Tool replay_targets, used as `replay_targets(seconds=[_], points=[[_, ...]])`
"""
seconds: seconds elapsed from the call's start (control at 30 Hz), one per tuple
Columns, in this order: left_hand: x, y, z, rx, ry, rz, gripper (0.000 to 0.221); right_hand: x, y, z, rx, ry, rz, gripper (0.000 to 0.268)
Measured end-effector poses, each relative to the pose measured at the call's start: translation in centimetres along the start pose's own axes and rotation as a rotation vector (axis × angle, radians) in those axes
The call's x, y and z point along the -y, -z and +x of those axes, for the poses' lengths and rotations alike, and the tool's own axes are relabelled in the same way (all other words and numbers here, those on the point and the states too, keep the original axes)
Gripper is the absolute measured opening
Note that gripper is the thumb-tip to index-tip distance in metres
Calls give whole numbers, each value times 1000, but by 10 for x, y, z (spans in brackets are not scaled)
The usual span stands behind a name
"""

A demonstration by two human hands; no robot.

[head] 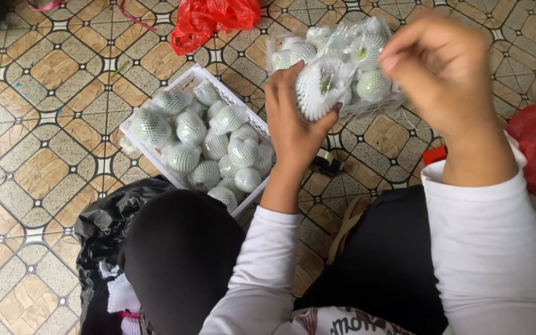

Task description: Wrapping individual guavas in protective foam netting and packing them into a plastic crate.

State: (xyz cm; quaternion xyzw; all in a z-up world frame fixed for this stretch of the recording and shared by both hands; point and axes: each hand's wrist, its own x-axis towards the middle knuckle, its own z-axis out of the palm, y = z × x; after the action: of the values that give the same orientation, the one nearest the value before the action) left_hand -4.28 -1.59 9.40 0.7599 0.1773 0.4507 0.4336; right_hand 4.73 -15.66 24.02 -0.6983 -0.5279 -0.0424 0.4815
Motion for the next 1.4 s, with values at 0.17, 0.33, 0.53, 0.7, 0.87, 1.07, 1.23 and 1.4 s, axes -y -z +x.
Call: replay_targets(seconds=[0.17,0.33,0.53,0.7,0.87,1.07,1.23,1.4], points=[[1,1,-2,-13,1,-8,89,7,-13,3,263,-125,-219,24],[9,-3,-4,-30,-17,86,89,12,-11,7,314,-297,-188,4],[20,-1,-3,-88,9,16,86,-24,7,-1,-73,-131,286,48],[7,-4,-4,37,-47,-126,88,-5,-20,11,349,-288,69,95],[-12,4,-2,228,1,-131,83,-24,-25,11,235,43,-40,12],[-26,21,6,363,-41,-206,85,-9,-30,10,433,-156,-140,5],[4,-1,-5,510,-47,-100,29,-2,-44,6,321,-255,-22,36],[-6,14,4,272,227,-695,35,11,-28,5,250,-139,214,47]])
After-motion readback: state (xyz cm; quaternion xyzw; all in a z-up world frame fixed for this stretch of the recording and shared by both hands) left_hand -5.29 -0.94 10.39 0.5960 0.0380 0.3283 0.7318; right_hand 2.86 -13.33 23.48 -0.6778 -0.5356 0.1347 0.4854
